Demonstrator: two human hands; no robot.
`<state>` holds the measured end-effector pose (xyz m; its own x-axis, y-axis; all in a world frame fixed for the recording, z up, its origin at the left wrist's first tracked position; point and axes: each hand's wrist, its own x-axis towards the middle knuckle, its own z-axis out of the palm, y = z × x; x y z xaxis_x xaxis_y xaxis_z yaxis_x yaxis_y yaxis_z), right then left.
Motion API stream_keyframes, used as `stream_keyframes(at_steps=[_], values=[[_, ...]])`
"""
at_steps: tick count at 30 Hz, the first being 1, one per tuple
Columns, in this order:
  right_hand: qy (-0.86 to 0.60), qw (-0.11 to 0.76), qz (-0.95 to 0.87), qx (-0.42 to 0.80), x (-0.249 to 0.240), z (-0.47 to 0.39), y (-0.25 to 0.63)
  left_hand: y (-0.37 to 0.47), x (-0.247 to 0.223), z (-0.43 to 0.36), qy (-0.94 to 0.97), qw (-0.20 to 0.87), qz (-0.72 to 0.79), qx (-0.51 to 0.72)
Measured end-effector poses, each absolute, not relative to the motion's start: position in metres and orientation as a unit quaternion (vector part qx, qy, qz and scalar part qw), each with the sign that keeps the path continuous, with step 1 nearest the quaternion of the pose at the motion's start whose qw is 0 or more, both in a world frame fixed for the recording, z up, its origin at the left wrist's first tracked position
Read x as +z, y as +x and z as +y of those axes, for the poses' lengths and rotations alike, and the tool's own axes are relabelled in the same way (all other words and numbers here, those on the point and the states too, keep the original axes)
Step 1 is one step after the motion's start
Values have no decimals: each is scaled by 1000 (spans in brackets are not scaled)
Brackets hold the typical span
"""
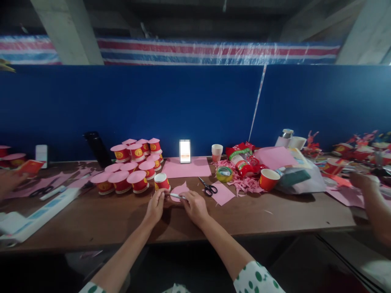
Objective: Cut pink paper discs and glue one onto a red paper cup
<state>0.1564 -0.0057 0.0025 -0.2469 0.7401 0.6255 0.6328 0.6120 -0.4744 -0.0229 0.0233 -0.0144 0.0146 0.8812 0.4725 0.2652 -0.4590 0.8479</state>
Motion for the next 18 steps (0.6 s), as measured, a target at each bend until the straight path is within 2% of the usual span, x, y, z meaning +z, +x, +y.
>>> stream_keyframes(at_steps=[8,18], values=[[-431,448,-780,74,0,-3,156,-22,-10,20,675,264,435,534],[-442,449,-769,109,-2,0,159,-22,-7,19,669,315,433,515]])
